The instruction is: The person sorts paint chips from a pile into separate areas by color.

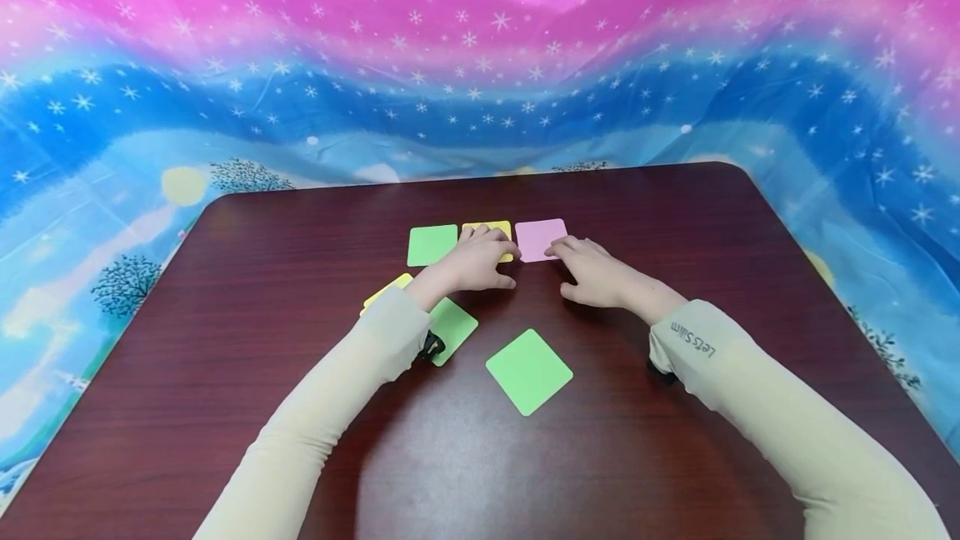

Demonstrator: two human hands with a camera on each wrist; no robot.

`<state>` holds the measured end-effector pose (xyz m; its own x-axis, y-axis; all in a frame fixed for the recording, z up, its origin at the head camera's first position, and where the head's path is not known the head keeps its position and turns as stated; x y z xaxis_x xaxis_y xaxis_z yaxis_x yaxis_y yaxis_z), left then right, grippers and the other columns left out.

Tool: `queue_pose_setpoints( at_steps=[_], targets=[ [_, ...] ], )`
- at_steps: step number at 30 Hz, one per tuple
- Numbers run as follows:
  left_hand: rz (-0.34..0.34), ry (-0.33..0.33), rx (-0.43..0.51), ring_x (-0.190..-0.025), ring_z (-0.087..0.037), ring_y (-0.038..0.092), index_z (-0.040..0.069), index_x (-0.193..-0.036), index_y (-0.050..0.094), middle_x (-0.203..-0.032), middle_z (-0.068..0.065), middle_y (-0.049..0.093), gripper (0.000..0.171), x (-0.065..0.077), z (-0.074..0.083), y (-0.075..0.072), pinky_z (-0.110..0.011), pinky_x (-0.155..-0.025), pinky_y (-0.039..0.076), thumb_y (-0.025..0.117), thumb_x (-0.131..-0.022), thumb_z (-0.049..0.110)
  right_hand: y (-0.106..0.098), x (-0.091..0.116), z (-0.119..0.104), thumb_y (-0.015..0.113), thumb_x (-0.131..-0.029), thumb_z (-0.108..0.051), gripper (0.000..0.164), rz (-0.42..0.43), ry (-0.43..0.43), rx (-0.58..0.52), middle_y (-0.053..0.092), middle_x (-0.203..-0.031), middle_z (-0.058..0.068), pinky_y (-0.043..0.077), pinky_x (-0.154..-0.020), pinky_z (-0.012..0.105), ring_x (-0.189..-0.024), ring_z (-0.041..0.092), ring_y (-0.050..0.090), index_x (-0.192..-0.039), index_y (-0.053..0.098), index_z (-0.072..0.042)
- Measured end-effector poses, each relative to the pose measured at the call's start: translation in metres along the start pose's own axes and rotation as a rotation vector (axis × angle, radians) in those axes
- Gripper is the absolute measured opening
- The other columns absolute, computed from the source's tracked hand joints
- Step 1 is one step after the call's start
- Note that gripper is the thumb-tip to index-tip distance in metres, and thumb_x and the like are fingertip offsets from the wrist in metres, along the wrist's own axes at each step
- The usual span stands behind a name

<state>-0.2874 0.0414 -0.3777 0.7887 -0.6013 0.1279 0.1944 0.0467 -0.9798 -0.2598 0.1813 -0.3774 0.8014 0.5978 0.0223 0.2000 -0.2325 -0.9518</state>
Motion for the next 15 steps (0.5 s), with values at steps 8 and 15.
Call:
queue_pose_setpoints(
  at_steps=[8, 15],
  targets=[
    [-0.009, 0.034, -0.027, -0.107, -0.019, 0.039, 0.023, -0.118, 0.058, -0.116, 0.0, 0.051, 0.044, 0.014, 0.005, 0.003, -0.038, -0.089, 0.026, 0.065, -0.079, 0.043, 0.002, 0.011, -0.01, 0.06, -0.078, -0.008, 0.047, 0.005, -0.03, -0.012, 0.046, -0.125, 0.019, 0.029, -0.098, 0.052, -0.115, 0.034, 0.042, -0.121, 0.048, 0.003],
    [-0.036, 0.099, -0.019, -0.106, -0.018, 0.039, 0.024, -0.118, 0.059, -0.117, 0.001, 0.051, 0.046, 0.024, 0.011, 0.006, -0.037, -0.089, 0.026, 0.067, -0.077, 0.044, 0.004, 0.019, -0.015, 0.061, -0.079, -0.01, 0.044, 0.018, -0.011, 0.014, 0.049, -0.12, 0.013, 0.035, -0.094, 0.049, -0.111, 0.028, 0.047, -0.12, 0.05, 0.0]
  ],
)
Point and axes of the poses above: each hand's wrist, its own x-axis away from the middle knuckle, its own y-axis out of the palm, z = x × y, the point moved 6 cm from there along -x, towards the middle knuckle
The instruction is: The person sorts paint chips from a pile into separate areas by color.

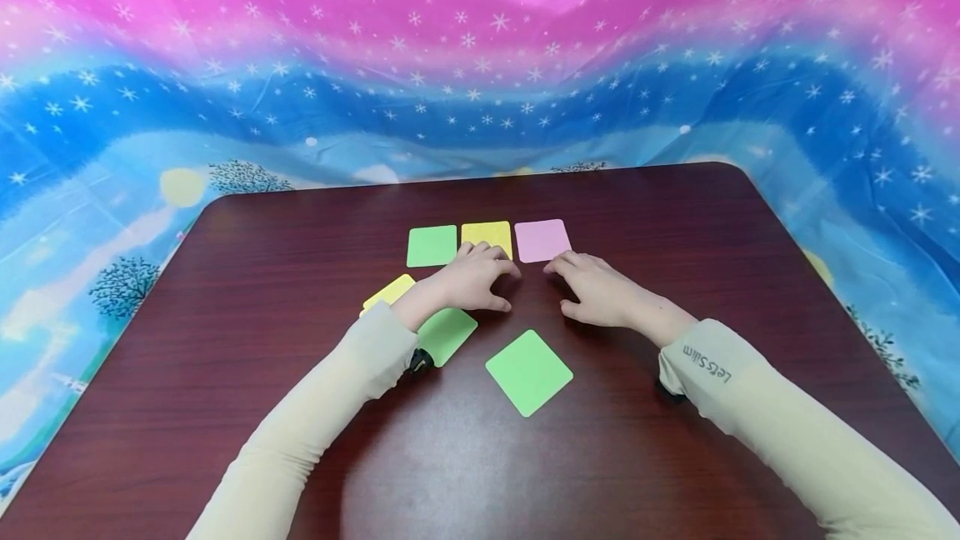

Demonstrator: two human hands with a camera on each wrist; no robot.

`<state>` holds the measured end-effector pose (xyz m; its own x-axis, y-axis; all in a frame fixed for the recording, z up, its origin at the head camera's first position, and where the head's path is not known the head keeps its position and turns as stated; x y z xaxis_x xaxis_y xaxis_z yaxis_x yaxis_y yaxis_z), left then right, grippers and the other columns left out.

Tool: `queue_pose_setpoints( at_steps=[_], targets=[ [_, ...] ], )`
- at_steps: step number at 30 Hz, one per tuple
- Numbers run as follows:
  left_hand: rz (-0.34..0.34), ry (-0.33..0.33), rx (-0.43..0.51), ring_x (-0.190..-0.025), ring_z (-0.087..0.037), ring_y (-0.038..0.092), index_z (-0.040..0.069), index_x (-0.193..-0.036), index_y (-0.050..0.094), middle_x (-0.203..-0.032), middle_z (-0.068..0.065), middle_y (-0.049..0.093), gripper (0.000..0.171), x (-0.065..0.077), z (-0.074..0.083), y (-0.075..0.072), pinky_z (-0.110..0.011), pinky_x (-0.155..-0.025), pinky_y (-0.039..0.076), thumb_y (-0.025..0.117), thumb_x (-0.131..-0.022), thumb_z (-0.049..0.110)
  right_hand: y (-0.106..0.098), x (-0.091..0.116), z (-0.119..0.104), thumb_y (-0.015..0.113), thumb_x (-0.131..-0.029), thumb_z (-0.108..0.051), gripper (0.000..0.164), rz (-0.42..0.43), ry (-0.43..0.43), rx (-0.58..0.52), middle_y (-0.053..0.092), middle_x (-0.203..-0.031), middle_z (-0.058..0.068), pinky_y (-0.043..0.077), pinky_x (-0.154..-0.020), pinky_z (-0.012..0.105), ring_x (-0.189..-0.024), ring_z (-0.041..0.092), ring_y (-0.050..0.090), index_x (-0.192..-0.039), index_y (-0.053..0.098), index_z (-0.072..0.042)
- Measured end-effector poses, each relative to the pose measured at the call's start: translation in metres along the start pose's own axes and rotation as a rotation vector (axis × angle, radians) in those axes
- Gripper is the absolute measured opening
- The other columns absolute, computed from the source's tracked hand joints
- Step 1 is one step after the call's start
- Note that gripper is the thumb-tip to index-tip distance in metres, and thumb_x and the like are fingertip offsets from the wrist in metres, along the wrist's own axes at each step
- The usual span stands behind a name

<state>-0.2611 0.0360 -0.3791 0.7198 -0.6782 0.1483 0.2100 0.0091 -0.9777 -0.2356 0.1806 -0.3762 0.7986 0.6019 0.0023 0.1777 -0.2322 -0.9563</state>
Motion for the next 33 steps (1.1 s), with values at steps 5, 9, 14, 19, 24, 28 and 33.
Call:
queue_pose_setpoints(
  at_steps=[5, 9, 14, 19, 24, 28, 33],
  targets=[
    [-0.047, 0.069, 0.003, -0.106, -0.016, 0.039, 0.025, -0.119, 0.058, -0.119, 0.003, 0.05, 0.049, 0.007, 0.008, 0.004, -0.035, -0.088, 0.025, 0.068, -0.075, 0.046, 0.0, 0.007, -0.004, 0.064, -0.078, -0.016, 0.043, 0.018, 0.024, 0.047, 0.052, -0.114, 0.012, 0.039, -0.089, 0.048, -0.104, 0.026, 0.05, -0.117, 0.052, -0.001],
    [-0.08, 0.12, -0.012, -0.106, -0.015, 0.039, 0.026, -0.12, 0.057, -0.119, 0.004, 0.049, 0.054, 0.012, 0.014, 0.007, -0.035, -0.088, 0.025, 0.068, -0.073, 0.049, 0.001, 0.012, -0.006, 0.065, -0.078, -0.019, 0.042, 0.021, 0.047, 0.052, 0.054, -0.11, 0.009, 0.041, -0.087, 0.046, -0.101, 0.023, 0.052, -0.115, 0.054, -0.002],
    [-0.106, 0.185, -0.004, -0.11, -0.013, 0.038, 0.027, -0.122, 0.055, -0.118, 0.006, 0.049, 0.061, 0.019, 0.021, 0.01, -0.034, -0.089, 0.025, 0.071, -0.068, 0.052, 0.004, 0.018, -0.01, 0.065, -0.078, -0.021, 0.04, 0.025, 0.082, 0.062, 0.056, -0.105, 0.007, 0.042, -0.083, 0.045, -0.095, 0.022, 0.054, -0.112, 0.055, -0.003],
    [-0.135, 0.245, 0.02, -0.11, -0.012, 0.038, 0.026, -0.124, 0.054, -0.121, 0.006, 0.048, 0.066, 0.022, 0.027, 0.013, -0.032, -0.088, 0.026, 0.074, -0.066, 0.051, 0.006, 0.026, -0.016, 0.066, -0.077, -0.023, 0.039, 0.024, 0.116, 0.068, 0.057, -0.094, 0.004, 0.044, -0.074, 0.038, -0.079, 0.015, 0.053, -0.11, 0.057, -0.004],
    [-0.188, 0.296, 0.02, -0.114, -0.011, 0.034, 0.026, -0.13, 0.048, -0.127, 0.007, 0.043, 0.077, 0.025, 0.032, 0.019, -0.03, -0.089, 0.026, 0.076, -0.063, 0.051, 0.01, 0.03, -0.019, 0.067, -0.076, -0.023, 0.035, 0.021, 0.113, 0.04, 0.054, -0.085, 0.0, 0.041, -0.062, 0.029, -0.067, 0.009, 0.047, -0.106, 0.058, -0.006],
    [-0.22, 0.329, 0.013, -0.115, -0.011, 0.032, 0.025, -0.134, 0.045, -0.129, 0.007, 0.039, 0.083, 0.027, 0.039, 0.023, -0.03, -0.09, 0.026, 0.078, -0.062, 0.049, 0.013, 0.033, -0.019, 0.067, -0.077, -0.022, 0.031, 0.015, 0.108, 0.026, 0.053, -0.083, -0.002, 0.04, -0.061, 0.028, -0.066, 0.008, 0.046, -0.103, 0.059, -0.008],
    [-0.205, 0.332, -0.023, -0.115, -0.011, 0.032, 0.026, -0.132, 0.045, -0.129, 0.006, 0.038, 0.079, 0.027, 0.042, 0.026, -0.029, -0.089, 0.025, 0.078, -0.063, 0.045, 0.015, 0.034, -0.019, 0.067, -0.077, -0.023, 0.029, 0.009, 0.108, 0.018, 0.053, -0.083, -0.004, 0.04, -0.062, 0.028, -0.067, 0.007, 0.047, -0.102, 0.059, -0.009]
  ],
)
Point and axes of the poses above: each hand's wrist, its own x-axis away from the middle knuckle, its own y-axis out of the palm, z = x × y, the point moved 6 cm from there along -x, towards the middle knuckle
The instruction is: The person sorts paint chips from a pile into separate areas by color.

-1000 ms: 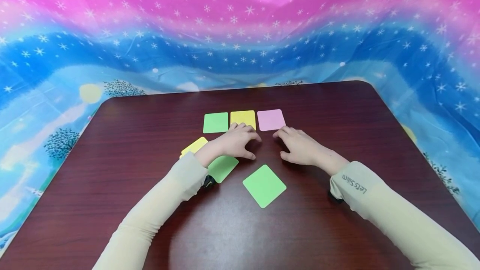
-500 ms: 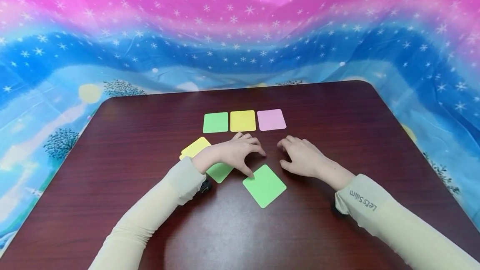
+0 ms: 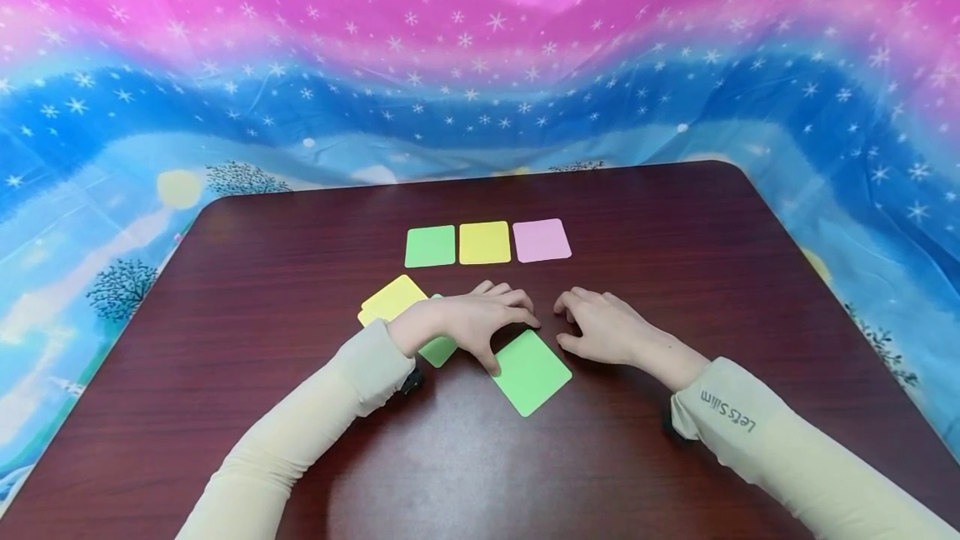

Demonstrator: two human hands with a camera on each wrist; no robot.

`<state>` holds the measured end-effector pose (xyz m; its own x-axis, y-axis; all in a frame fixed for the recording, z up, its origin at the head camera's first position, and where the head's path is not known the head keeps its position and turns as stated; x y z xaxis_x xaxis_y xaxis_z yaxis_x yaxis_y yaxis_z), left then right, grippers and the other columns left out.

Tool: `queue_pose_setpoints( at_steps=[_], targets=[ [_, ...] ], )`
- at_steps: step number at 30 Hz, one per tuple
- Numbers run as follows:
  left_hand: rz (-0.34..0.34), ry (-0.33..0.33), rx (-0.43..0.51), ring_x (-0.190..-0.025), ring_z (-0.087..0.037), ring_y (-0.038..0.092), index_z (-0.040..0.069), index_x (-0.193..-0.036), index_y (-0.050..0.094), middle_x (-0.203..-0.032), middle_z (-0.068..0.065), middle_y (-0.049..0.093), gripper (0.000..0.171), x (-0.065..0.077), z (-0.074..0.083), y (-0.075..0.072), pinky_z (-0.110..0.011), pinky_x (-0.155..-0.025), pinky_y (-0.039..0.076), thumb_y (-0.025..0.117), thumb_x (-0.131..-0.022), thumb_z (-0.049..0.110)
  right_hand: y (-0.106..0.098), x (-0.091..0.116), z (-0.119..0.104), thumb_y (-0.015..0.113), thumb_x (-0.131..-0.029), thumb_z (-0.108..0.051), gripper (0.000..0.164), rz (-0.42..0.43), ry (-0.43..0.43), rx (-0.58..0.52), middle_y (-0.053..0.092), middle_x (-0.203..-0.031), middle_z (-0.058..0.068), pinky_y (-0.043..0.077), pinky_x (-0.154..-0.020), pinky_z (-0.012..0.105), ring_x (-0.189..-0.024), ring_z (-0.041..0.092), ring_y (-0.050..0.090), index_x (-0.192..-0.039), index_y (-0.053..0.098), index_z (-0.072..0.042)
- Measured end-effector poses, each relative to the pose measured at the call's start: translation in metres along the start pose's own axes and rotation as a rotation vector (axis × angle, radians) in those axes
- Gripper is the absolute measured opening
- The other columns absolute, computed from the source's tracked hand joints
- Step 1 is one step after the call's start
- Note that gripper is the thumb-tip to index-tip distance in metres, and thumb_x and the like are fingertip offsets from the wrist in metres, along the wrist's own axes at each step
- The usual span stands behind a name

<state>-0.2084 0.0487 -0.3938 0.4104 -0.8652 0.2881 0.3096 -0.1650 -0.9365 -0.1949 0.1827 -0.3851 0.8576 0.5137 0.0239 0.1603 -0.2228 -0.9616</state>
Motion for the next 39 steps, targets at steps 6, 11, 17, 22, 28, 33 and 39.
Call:
queue_pose_setpoints(
  at_steps=[6, 11, 17, 22, 28, 33, 39],
  targets=[
    [0.029, -0.006, -0.026, -0.112, -0.011, 0.034, 0.028, -0.129, 0.047, -0.126, 0.006, 0.039, 0.072, 0.0, 0.0, 0.0, -0.029, -0.087, 0.026, 0.077, -0.065, 0.043, 0.0, 0.0, -0.002, 0.067, -0.077, -0.023, 0.028, -0.002, -0.009, -0.007, 0.053, -0.083, -0.003, 0.04, -0.063, 0.029, -0.067, 0.007, 0.047, -0.1, 0.06, -0.009],
    [0.031, 0.013, -0.035, -0.112, -0.011, 0.034, 0.033, -0.131, 0.044, -0.125, 0.006, 0.04, 0.075, 0.001, 0.001, 0.0, -0.03, -0.087, 0.026, 0.077, -0.064, 0.043, -0.001, 0.0, -0.003, 0.067, -0.077, -0.023, 0.028, -0.009, -0.011, 0.001, 0.053, -0.083, -0.003, 0.04, -0.064, 0.029, -0.069, 0.008, 0.047, -0.101, 0.06, -0.009],
    [0.041, 0.007, -0.043, -0.113, -0.011, 0.034, 0.033, -0.127, 0.048, -0.126, 0.005, 0.038, 0.075, 0.002, 0.001, 0.001, -0.03, -0.088, 0.025, 0.078, -0.06, 0.049, 0.0, 0.0, -0.003, 0.069, -0.076, -0.029, 0.033, -0.027, -0.009, -0.002, 0.054, -0.084, -0.003, 0.041, -0.065, 0.029, -0.072, 0.009, 0.049, -0.101, 0.06, -0.01],
    [0.065, -0.037, -0.04, -0.107, -0.011, 0.035, 0.025, -0.121, 0.05, -0.118, 0.005, 0.04, 0.072, 0.002, -0.002, 0.0, -0.029, -0.086, 0.026, 0.077, -0.06, 0.053, 0.001, 0.001, -0.005, 0.072, -0.069, -0.044, 0.047, -0.034, -0.008, -0.022, 0.053, -0.083, -0.004, 0.04, -0.065, 0.029, -0.072, 0.008, 0.048, -0.1, 0.061, -0.011],
    [0.105, -0.114, -0.103, -0.101, -0.011, 0.036, 0.018, -0.117, 0.047, -0.108, 0.005, 0.041, 0.073, 0.003, -0.007, -0.002, -0.03, -0.082, 0.026, 0.071, -0.061, 0.059, 0.005, 0.0, -0.01, 0.073, -0.059, -0.06, 0.062, -0.03, -0.003, 0.01, 0.051, -0.082, -0.007, 0.038, -0.069, 0.03, -0.073, 0.006, 0.045, -0.098, 0.061, -0.014],
    [0.119, -0.152, -0.122, -0.097, -0.012, 0.035, 0.016, -0.113, 0.047, -0.103, 0.005, 0.041, 0.073, 0.004, -0.01, -0.002, -0.03, -0.079, 0.024, 0.069, -0.061, 0.063, 0.006, -0.002, -0.017, 0.073, -0.052, -0.064, 0.068, -0.02, -0.006, 0.062, 0.051, -0.084, -0.007, 0.04, -0.069, 0.033, -0.075, 0.008, 0.048, -0.095, 0.06, -0.014],
    [0.111, -0.178, -0.134, -0.095, -0.013, 0.034, 0.015, -0.111, 0.048, -0.101, 0.005, 0.04, 0.072, 0.006, -0.011, -0.002, -0.03, -0.078, 0.024, 0.068, -0.061, 0.064, 0.008, -0.003, -0.024, 0.075, -0.045, -0.067, 0.077, -0.006, -0.02, 0.131, 0.05, -0.088, -0.004, 0.041, -0.071, 0.037, -0.08, 0.014, 0.049, -0.097, 0.057, -0.012]
  ],
)
Point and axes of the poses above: each hand's wrist, its own x-axis away from the middle knuckle, its own y-axis out of the palm, z = x × y, the point moved 6 cm from there along -x, towards the middle knuckle
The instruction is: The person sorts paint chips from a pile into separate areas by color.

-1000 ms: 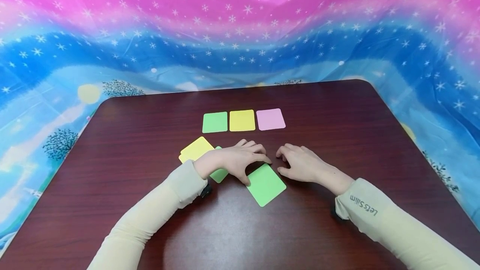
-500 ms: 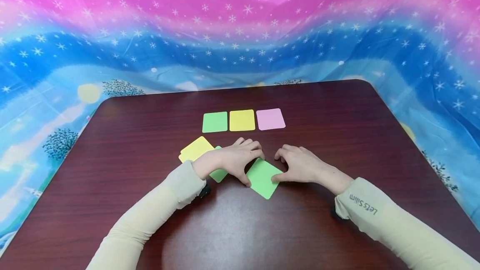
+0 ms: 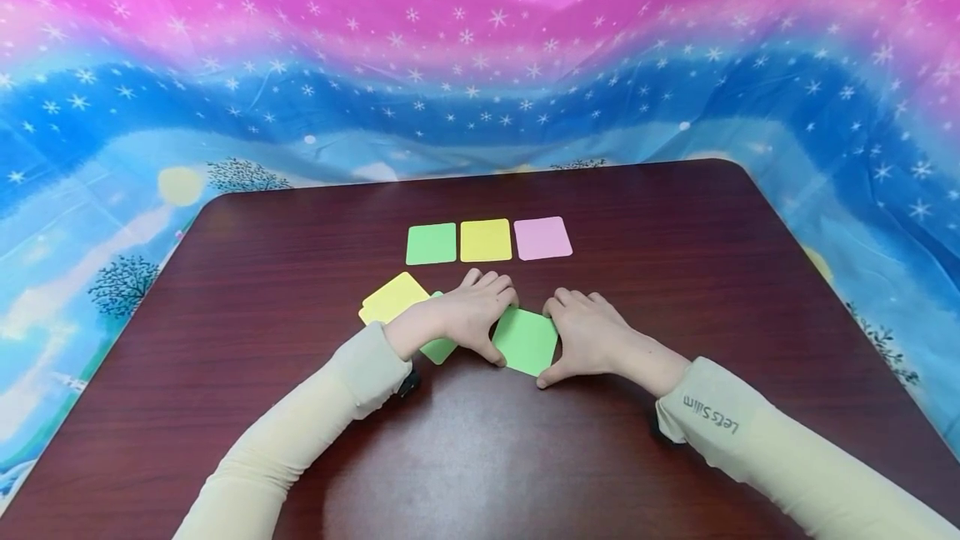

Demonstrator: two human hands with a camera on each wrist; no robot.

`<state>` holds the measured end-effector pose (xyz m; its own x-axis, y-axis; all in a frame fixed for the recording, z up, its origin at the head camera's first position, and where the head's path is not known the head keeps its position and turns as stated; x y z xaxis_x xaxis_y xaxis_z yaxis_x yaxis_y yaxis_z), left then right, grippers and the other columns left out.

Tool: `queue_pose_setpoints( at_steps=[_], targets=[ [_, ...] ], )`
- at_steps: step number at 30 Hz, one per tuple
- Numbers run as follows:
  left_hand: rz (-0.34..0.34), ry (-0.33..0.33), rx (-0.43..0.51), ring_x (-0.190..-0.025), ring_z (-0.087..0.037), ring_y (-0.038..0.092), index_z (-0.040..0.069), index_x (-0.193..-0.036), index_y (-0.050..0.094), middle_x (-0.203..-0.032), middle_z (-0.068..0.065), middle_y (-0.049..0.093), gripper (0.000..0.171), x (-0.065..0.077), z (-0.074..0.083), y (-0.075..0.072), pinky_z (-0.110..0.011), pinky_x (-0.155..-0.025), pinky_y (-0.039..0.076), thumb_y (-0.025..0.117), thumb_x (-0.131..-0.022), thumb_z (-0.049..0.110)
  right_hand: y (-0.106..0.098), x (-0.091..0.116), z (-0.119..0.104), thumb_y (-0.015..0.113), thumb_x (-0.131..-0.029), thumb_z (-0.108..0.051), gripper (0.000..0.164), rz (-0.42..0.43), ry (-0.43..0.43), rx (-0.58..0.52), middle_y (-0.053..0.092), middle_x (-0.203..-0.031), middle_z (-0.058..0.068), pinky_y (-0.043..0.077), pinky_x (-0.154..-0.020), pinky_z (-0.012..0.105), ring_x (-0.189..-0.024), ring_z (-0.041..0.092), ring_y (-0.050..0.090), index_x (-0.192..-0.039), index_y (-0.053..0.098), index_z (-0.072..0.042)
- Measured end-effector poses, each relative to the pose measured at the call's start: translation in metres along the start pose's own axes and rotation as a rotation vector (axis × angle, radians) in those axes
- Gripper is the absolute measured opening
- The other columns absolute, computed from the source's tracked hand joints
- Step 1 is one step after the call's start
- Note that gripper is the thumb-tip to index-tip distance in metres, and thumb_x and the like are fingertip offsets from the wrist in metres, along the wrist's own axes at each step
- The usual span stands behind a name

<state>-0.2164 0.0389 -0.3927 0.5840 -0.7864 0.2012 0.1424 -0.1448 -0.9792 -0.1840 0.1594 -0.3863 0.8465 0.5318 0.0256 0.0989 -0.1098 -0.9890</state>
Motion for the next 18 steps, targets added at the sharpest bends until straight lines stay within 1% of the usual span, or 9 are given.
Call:
queue_pose_setpoints(
  at_steps=[3, 7, 12, 18],
  targets=[
    [-0.002, -0.007, -0.009, -0.094, -0.013, 0.034, 0.015, -0.11, 0.048, -0.101, 0.005, 0.039, 0.072, 0.0006, -0.0004, -0.0005, -0.031, -0.078, 0.024, 0.067, -0.062, 0.065, 0.0001, -0.0013, -0.0012, 0.076, -0.046, -0.063, 0.075, 0.006, -0.004, 0.009, 0.049, -0.087, -0.004, 0.04, -0.072, 0.039, -0.081, 0.015, 0.049, -0.097, 0.056, -0.011],
    [0.001, -0.009, -0.018, -0.094, -0.013, 0.034, 0.015, -0.11, 0.048, -0.1, 0.005, 0.039, 0.072, 0.0013, 0.0002, -0.0013, -0.031, -0.079, 0.024, 0.066, -0.062, 0.066, 0.0, -0.0022, -0.0009, 0.076, -0.048, -0.06, 0.071, 0.007, -0.014, 0.019, 0.048, -0.087, -0.004, 0.039, -0.072, 0.038, -0.081, 0.015, 0.048, -0.096, 0.056, -0.011],
    [0.0, -0.009, -0.024, -0.094, -0.014, 0.034, 0.015, -0.111, 0.047, -0.1, 0.005, 0.04, 0.072, 0.0019, 0.0005, -0.0017, -0.031, -0.079, 0.024, 0.066, -0.062, 0.065, -0.0002, -0.0029, -0.0031, 0.074, -0.049, -0.06, 0.07, 0.013, -0.036, 0.068, 0.048, -0.085, -0.005, 0.038, -0.073, 0.038, -0.082, 0.015, 0.049, -0.095, 0.056, -0.011],
    [-0.004, -0.008, -0.023, -0.097, -0.014, 0.036, 0.016, -0.117, 0.046, -0.104, 0.004, 0.042, 0.075, 0.0022, 0.0017, -0.0016, -0.031, -0.08, 0.024, 0.067, -0.063, 0.064, -0.0007, -0.0035, -0.0061, 0.072, -0.05, -0.061, 0.068, 0.036, -0.058, 0.118, 0.046, -0.082, -0.004, 0.038, -0.076, 0.04, -0.079, 0.016, 0.049, -0.092, 0.055, -0.012]
  ],
)
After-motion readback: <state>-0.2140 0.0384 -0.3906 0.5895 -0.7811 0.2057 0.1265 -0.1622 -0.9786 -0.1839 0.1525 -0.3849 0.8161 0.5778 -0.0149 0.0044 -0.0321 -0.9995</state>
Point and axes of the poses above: each hand's wrist, its own x-axis away from the middle knuckle, its own y-axis out of the palm, z = x × y, the point moved 6 cm from there along -x, towards the middle knuckle
